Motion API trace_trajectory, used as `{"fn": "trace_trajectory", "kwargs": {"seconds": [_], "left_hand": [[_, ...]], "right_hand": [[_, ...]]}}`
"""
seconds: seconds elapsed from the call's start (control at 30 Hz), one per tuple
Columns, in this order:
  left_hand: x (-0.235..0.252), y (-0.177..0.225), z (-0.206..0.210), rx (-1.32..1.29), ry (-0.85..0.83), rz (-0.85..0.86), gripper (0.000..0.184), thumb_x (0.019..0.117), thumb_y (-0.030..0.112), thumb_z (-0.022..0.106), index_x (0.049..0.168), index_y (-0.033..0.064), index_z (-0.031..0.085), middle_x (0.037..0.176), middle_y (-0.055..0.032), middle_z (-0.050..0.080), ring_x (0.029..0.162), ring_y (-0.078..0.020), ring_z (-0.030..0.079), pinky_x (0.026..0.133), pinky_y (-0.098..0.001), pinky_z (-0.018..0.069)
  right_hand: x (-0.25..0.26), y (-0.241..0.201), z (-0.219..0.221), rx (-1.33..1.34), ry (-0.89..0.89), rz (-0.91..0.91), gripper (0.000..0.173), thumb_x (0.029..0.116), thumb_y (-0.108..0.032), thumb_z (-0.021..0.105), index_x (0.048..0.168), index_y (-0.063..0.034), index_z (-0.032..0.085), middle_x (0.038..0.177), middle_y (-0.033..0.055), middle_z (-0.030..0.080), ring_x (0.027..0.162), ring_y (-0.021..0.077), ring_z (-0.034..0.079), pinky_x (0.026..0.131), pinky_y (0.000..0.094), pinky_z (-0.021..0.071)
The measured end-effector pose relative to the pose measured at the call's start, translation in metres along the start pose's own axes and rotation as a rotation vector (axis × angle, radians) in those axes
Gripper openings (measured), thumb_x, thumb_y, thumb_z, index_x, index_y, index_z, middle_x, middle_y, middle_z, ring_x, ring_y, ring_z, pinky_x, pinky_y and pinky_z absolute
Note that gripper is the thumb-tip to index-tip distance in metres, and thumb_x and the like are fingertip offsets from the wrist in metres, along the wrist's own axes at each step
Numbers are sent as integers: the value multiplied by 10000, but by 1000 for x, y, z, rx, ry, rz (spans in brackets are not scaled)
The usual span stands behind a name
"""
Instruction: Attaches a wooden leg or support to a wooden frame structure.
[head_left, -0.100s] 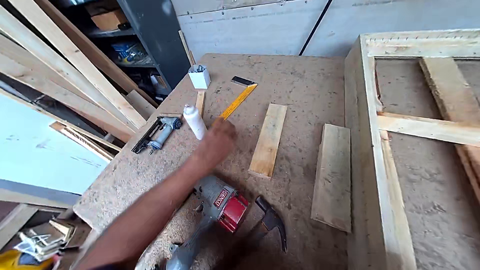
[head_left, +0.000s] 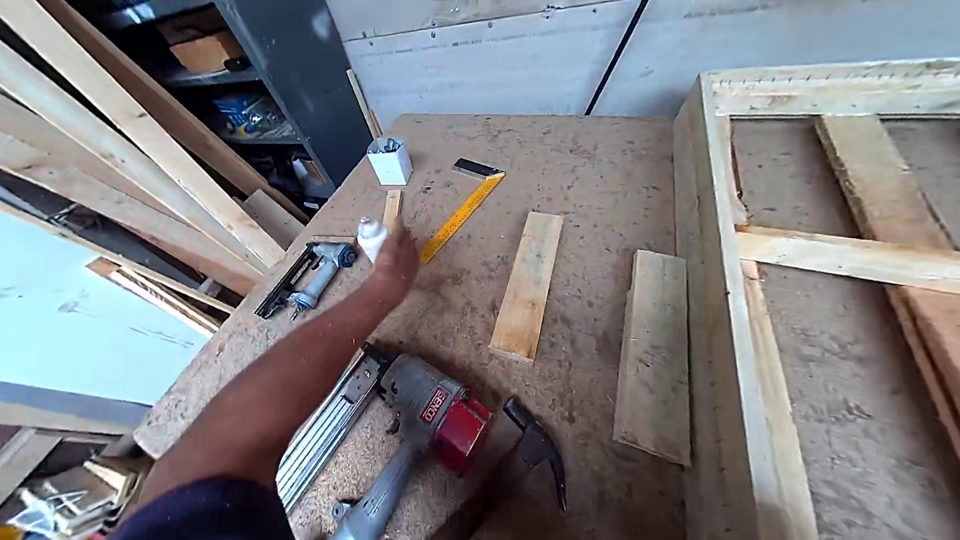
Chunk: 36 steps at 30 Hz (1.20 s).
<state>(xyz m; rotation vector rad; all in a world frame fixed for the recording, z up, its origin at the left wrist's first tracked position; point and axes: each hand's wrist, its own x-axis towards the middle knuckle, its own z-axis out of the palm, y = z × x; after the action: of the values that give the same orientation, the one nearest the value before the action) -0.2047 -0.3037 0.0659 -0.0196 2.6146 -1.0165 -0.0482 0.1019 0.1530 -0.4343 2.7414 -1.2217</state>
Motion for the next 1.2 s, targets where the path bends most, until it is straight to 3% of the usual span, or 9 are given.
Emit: {"fn": "trace_trajectory", "kwargs": {"seconds": [0.07, 0.17, 0.27, 0.37, 0.47, 0.57, 0.77, 0.9, 1.2], "left_hand": [[11, -15, 20, 45, -96, -41, 294, 957, -53, 551, 1235, -97, 637, 1300, -282, 619, 1267, -447, 556, 1145, -618, 338], [-11, -37, 22, -291, 11, -92, 361, 840, 80, 765, 1184, -2, 697, 1156, -261, 681, 1116, -478, 626, 1001, -680, 444], [-66, -36, 2, -788, 222, -118, 530, 871, 316, 815, 1316, 99, 626, 1115, -285, 690, 1024, -542, 656, 819, -808, 470], [-124, -22, 11, -1359, 513, -61, 653, 873, 488, 770, 1419, 228, 523, 1208, -76, 685, 1053, -233, 705, 908, -513, 593], [-195, 16, 3, -1675, 626, 77, 602, 883, 413, 776, 1339, 70, 583, 1239, -73, 681, 1141, -174, 666, 998, -389, 559], [-273, 80, -55, -1771, 749, 113, 730, 804, 240, 855, 1404, 36, 493, 1282, -103, 676, 1153, -243, 682, 1004, -435, 581], [-343, 178, -139, -2240, 1138, 263, 627, 748, 204, 923, 1262, 202, 564, 1138, -45, 734, 1051, -264, 722, 912, -472, 622], [-368, 219, -184, -2229, 1107, 359, 586, 729, 201, 935, 1218, 256, 615, 1058, 41, 756, 963, -154, 743, 841, -378, 650], [-392, 288, -231, -2210, 963, 516, 529, 746, 160, 922, 1187, 216, 635, 1025, 29, 760, 922, -140, 748, 824, -342, 654]], "right_hand": [[10, -18, -8, -165, -141, 537, 229, 998, 77, 462, 1071, 198, 643, 1012, 207, 711, 970, 115, 648, 919, 151, 449], [-33, 173, 8, 187, -115, 273, 409, 1066, -60, 281, 1264, 212, 514, 1115, 233, 668, 1018, 85, 640, 869, 152, 493], [-86, 211, 11, 392, -88, 662, 307, 1083, -101, 378, 1213, 28, 623, 1062, 103, 694, 954, 62, 666, 881, 204, 524], [-144, 284, -28, 297, -449, 59, 338, 1020, -224, 609, 1306, -50, 649, 1236, 47, 704, 1146, 24, 635, 1012, 219, 500], [-129, 216, -44, 195, -34, -187, 233, 882, -348, 796, 1080, -232, 754, 1018, -134, 749, 967, -34, 692, 879, 223, 602], [-118, 193, -72, 526, 190, -411, 331, 845, -267, 846, 1146, -249, 710, 1030, -137, 760, 917, 15, 729, 835, 253, 643], [-158, 214, -88, 871, 75, -533, 386, 889, -215, 808, 1254, -249, 689, 1144, -116, 747, 1036, 25, 707, 931, 256, 607], [-198, 215, -75, 1028, 1, -508, 381, 888, -236, 810, 1252, -245, 696, 1135, -108, 753, 1008, 18, 714, 884, 238, 617], [-258, 234, -82, 1113, 8, -536, 421, 871, -156, 820, 1269, -198, 690, 1177, -78, 746, 1088, 54, 705, 948, 277, 609]]}}
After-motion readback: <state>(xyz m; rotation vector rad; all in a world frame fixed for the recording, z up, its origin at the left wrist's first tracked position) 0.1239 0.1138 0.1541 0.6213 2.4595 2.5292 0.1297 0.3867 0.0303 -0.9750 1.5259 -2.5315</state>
